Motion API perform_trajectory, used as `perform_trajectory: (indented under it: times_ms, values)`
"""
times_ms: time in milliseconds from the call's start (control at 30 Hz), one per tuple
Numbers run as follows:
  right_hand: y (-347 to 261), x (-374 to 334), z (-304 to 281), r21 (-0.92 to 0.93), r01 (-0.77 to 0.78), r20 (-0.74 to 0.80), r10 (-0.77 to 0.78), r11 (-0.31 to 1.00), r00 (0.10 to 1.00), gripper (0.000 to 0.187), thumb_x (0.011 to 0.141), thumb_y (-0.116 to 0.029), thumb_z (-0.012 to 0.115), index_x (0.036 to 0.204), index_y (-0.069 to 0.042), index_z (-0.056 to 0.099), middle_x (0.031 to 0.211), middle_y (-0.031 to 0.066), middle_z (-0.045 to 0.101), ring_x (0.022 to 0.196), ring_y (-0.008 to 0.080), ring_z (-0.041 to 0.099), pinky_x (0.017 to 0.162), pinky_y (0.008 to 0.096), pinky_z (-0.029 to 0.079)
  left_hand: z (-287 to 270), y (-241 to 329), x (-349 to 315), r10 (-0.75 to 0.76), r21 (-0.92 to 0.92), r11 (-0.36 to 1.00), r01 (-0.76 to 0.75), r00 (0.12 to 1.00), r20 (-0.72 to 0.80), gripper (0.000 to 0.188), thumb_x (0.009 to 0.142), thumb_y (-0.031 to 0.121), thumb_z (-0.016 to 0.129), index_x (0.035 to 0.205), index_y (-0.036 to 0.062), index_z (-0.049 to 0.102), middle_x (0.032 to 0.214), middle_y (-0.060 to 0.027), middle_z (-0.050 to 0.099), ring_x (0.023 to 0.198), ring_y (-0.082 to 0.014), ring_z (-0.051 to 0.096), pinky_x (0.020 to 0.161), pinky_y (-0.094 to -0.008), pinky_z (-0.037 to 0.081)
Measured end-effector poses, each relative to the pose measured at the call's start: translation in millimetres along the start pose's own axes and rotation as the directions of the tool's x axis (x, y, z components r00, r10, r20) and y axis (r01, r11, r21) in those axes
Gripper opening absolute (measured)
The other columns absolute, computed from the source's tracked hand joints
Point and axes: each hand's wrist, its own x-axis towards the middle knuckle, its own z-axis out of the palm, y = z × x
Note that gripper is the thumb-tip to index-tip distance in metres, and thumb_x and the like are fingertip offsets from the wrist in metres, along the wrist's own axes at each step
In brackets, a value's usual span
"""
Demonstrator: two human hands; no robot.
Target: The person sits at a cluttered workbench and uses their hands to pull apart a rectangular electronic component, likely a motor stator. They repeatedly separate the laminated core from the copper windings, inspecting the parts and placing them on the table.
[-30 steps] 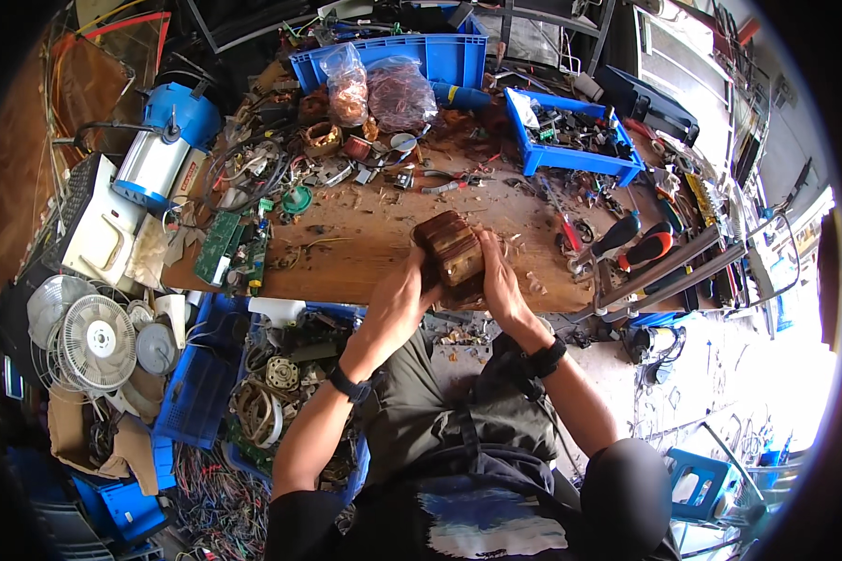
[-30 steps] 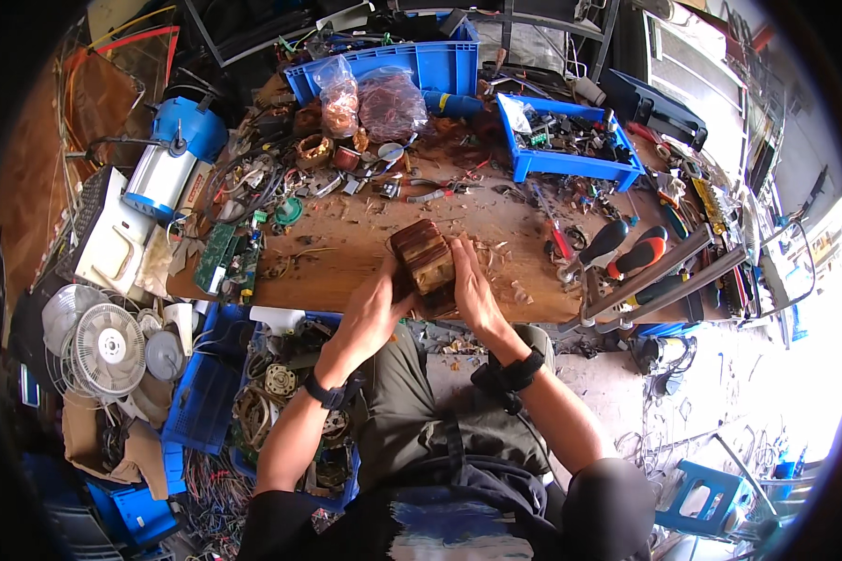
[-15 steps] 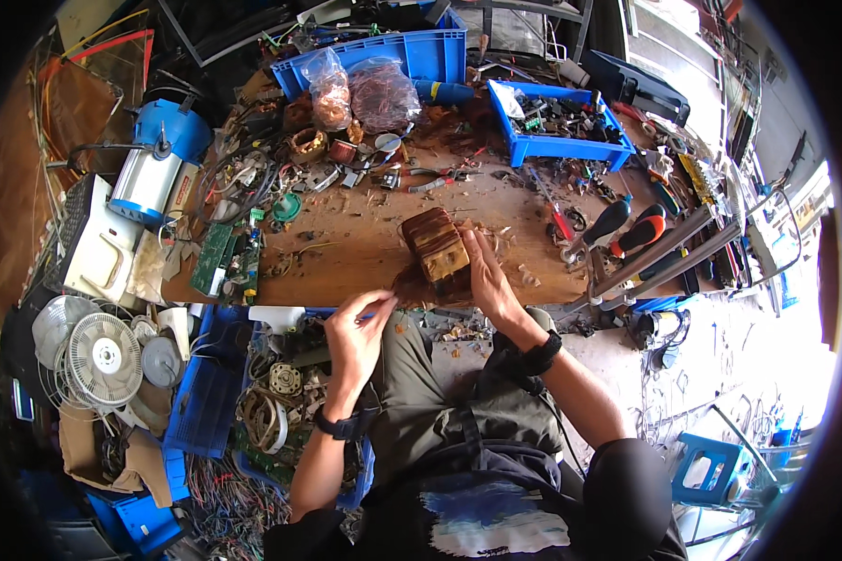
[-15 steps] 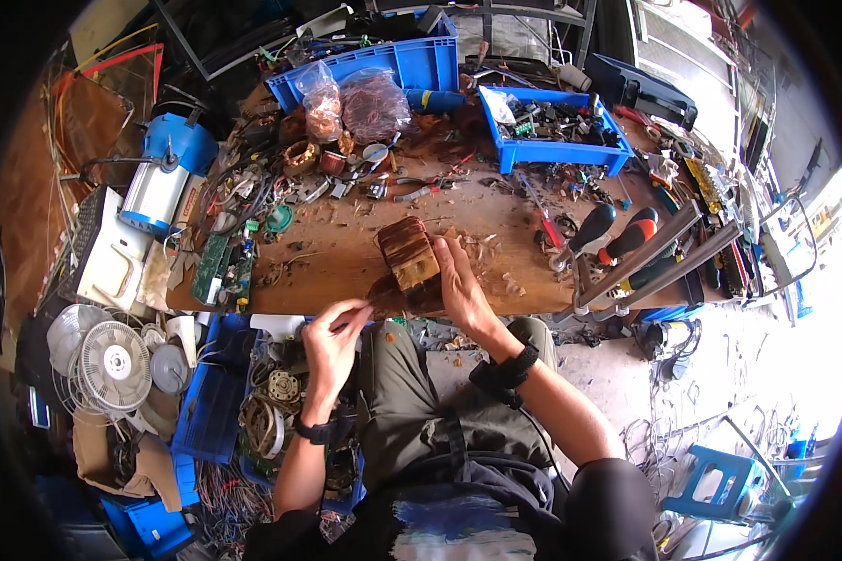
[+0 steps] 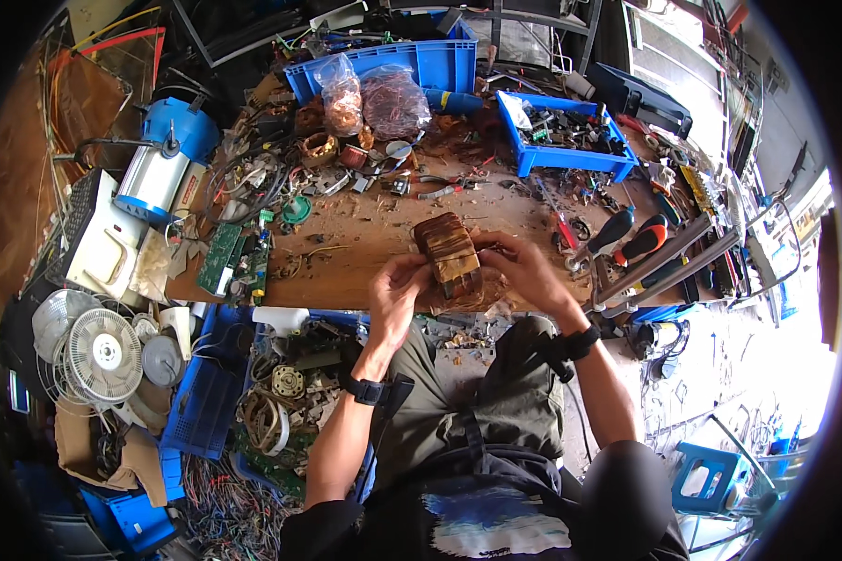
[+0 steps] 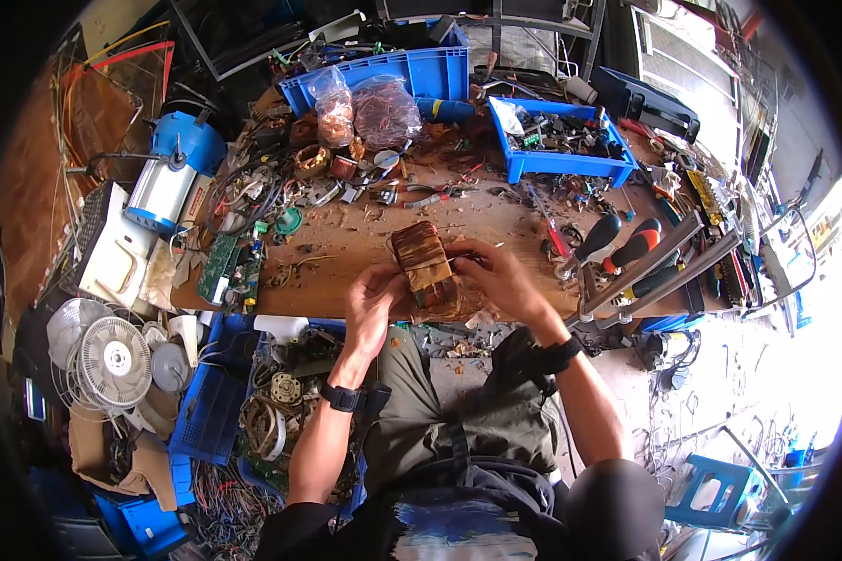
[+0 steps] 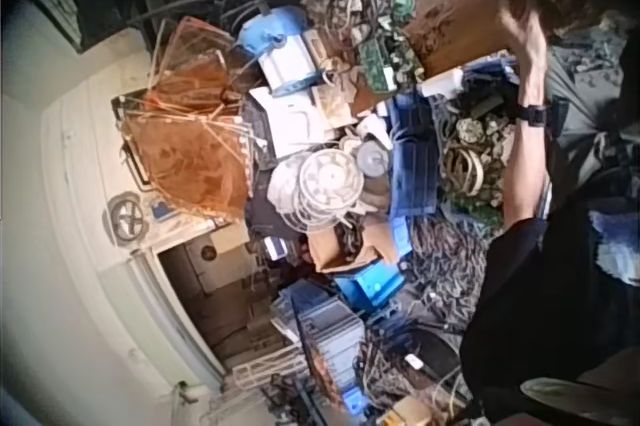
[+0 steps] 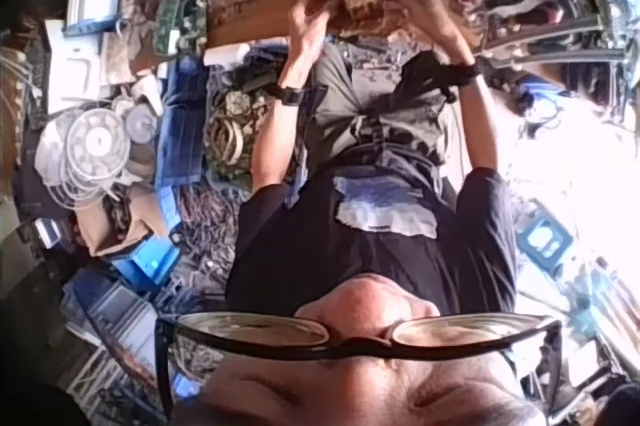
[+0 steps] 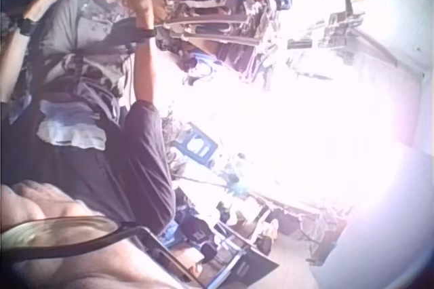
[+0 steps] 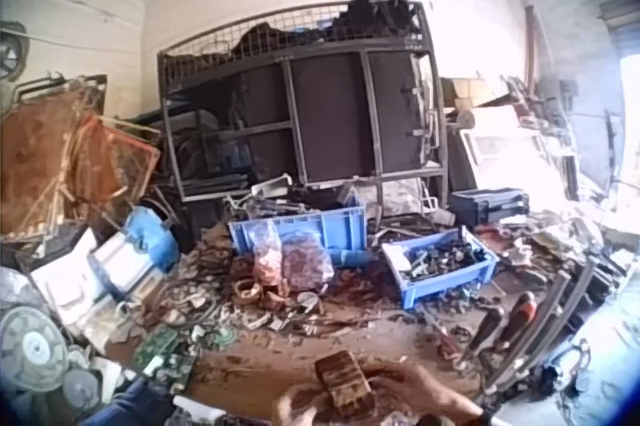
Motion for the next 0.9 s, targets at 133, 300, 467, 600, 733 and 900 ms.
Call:
perform_trajectory:
  times_ms: [133, 300, 467, 600, 733, 900]
  values:
    - [-48.3, -11.6, -19.2, -0.488, 0.111, -0.221, -0.245, 0.866, 0.944, 0.025, 0.101, -0.022, 0.076, 0.12, -0.005, 0.076, 0.107, 0.0132, 0.071, 0.095, 0.025, 0.07, 0.083, 0.0391, 0.054, 18.6, 1.2, -5.9, 0.042, -0.024, 0.999, -0.043, 0.998, -0.049, 0.018, 0.105, -0.001, 0.067, 0.123, -0.0006, 0.065, 0.118, -0.0077, 0.074, 0.107, -0.0143, 0.072, 0.095, -0.0307, 0.06]
    - [-136.3, -12.5, -1.8, -0.755, 0.158, -0.295, -0.545, 0.637, 0.785, 0.026, 0.083, -0.022, 0.086, 0.098, -0.004, 0.076, 0.093, 0.0117, 0.06, 0.082, 0.0336, 0.065, 0.075, 0.0438, 0.054, 5.4, -16.5, -8.1, 0.108, 0.109, 0.989, -0.105, 0.994, -0.029, 0.03, 0.109, 0.01, 0.062, 0.138, 0.0026, 0.058, 0.137, -0.0101, 0.068, 0.126, -0.014, 0.064, 0.111, -0.0318, 0.049]
    - [-154.1, -10.6, 56.4, -0.755, 0.464, -0.07, -0.76, 0.464, 0.646, 0.028, 0.074, -0.015, 0.093, 0.098, -0.009, 0.079, 0.085, 0.005, 0.054, 0.073, 0.0225, 0.062, 0.063, 0.0376, 0.054, 18.0, -4.6, -19.3, 0.161, -0.252, 0.959, -0.132, 0.982, 0.099, 0.067, 0.111, 0.043, 0.056, 0.164, 0.0129, 0.028, 0.158, -0.0138, 0.045, 0.145, -0.0232, 0.048, 0.121, -0.0412, 0.041]
    - [-114.9, -20.9, 89.8, -0.657, 0.633, 0.035, -0.822, 0.411, 0.569, 0.049, 0.069, -0.017, 0.096, 0.116, -0.016, 0.081, 0.089, 0.0025, 0.054, 0.075, 0.0208, 0.059, 0.063, 0.0366, 0.054, 1.8, -16.6, -30.9, 0.115, -0.132, 0.988, -0.081, 0.954, 0.277, 0.085, 0.109, 0.042, 0.063, 0.171, 0.0155, 0.012, 0.168, -0.014, 0.033, 0.154, -0.0265, 0.039, 0.125, -0.0437, 0.038]
    - [-85.2, -25.3, 96.2, -0.498, 0.706, 0.025, -0.805, 0.504, 0.593, 0.041, 0.082, -0.019, 0.091, 0.121, -0.014, 0.078, 0.1, 0.0071, 0.06, 0.088, 0.0253, 0.065, 0.071, 0.0396, 0.059, 7.9, 11.3, -26.1, 0.125, -0.232, 0.969, -0.086, 0.979, 0.16, 0.1, 0.097, 0.025, 0.082, 0.17, 0.0137, 0.015, 0.166, -0.0131, 0.036, 0.151, -0.0282, 0.043, 0.126, -0.0481, 0.041]
    - [-56.0, -7.6, 81.9, -0.064, 0.387, -0.19, -0.392, 0.92, 0.9, 0.034, 0.095, -0.021, 0.085, 0.12, 0.0, 0.075, 0.109, 0.014, 0.069, 0.096, 0.0268, 0.072, 0.084, 0.0393, 0.059, -18.8, 46.5, -8.2, 0.634, 0.499, 0.607, -0.618, 0.756, 0.165, 0.109, 0.071, 0.015, 0.1, 0.163, 0.0239, 0.042, 0.165, -0.0173, 0.04, 0.155, -0.0371, 0.038, 0.125, -0.057, 0.041]
